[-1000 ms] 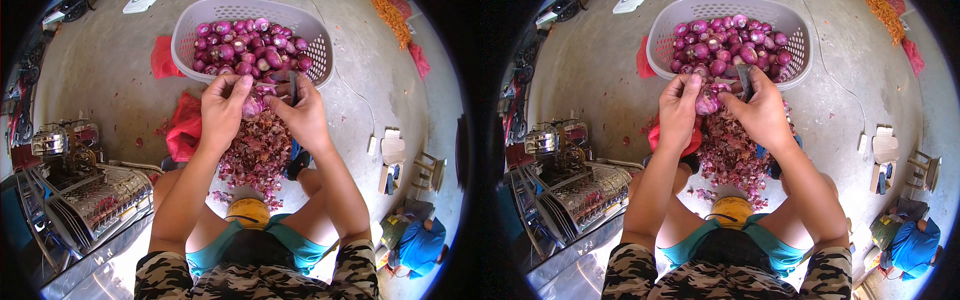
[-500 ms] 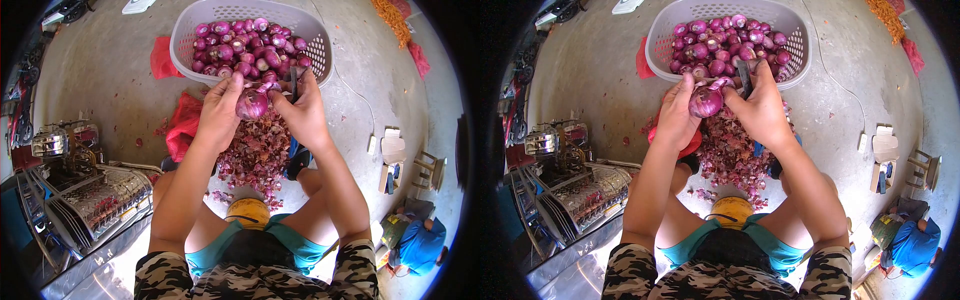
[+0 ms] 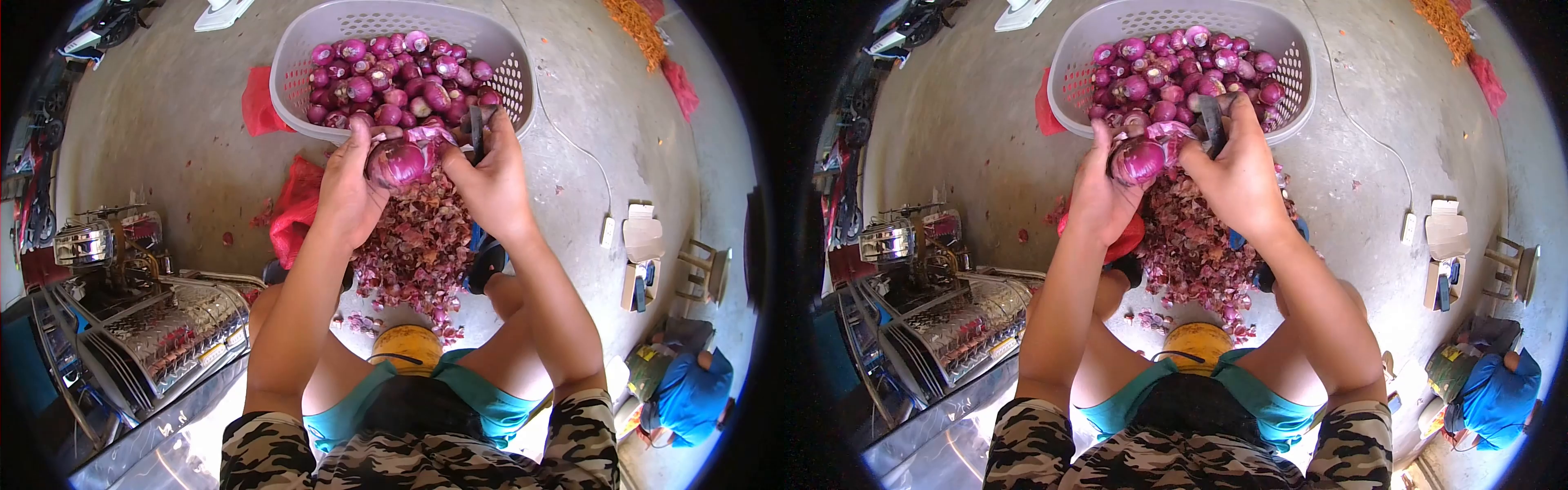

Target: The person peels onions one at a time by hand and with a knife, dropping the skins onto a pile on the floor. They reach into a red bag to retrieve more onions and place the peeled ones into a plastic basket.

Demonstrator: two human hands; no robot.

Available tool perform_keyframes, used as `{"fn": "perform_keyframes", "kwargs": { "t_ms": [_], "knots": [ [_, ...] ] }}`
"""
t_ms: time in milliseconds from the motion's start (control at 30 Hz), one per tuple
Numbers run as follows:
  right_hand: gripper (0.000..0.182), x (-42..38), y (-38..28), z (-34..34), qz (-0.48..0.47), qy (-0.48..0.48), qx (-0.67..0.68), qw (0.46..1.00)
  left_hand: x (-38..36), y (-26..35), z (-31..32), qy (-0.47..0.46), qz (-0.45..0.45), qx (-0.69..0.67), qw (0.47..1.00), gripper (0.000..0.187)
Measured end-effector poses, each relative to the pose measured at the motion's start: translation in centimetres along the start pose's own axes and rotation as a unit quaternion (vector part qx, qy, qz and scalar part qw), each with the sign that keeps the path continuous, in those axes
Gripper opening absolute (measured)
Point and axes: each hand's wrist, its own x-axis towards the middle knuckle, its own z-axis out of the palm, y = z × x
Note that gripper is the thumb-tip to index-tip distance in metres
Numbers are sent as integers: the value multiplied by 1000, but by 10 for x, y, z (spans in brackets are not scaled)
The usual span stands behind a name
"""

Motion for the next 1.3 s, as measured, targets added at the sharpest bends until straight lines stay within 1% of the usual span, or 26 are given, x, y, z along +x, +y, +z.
{"fn": "perform_keyframes", "kwargs": {
  "t_ms": [100,200,300,400,500,533,600,700,800,900,1000,1100,1200,1300],
  "knots": [
    [38,-2,-5,1,-3,9,19,1000,-3,-5,-5,-82,64,76,992,42],
    [37,-3,-5,-1,20,10,-7,1000,-4,-7,1,-50,45,148,987,48],
    [34,2,7,-7,-31,21,-70,997,-1,-7,4,-40,68,153,985,53],
    [34,1,3,-15,93,4,-204,975,5,-13,-2,-38,222,304,926,58],
    [30,0,-10,-19,133,16,-104,986,3,-8,-6,-35,163,307,937,63],
    [27,0,-11,-18,83,-1,-174,981,3,-8,-7,-40,184,313,931,62],
    [20,-3,-12,-16,-20,-33,-309,950,5,-10,-10,-49,224,325,918,61],
    [16,-7,-20,-11,-92,-111,-384,912,4,-8,-9,-39,213,317,923,60],
    [15,-8,-17,-5,-117,-95,-431,890,1,-8,-5,-37,207,308,928,61],
    [15,-7,-16,-5,-138,-96,-447,879,0,-8,-5,-36,205,297,932,60],
    [14,-6,-14,-5,-152,-93,-463,868,-3,-5,-1,-36,183,256,948,60],
    [14,-4,-12,-2,-157,-66,-451,876,-5,-3,3,-35,169,239,955,60],
    [13,-6,-17,-2,-172,-88,-442,876,-6,-1,2,-32,166,220,961,59],
    [12,-7,-15,-2,-176,-84,-431,881,-7,1,3,-24,165,240,956,61]
  ]
}}
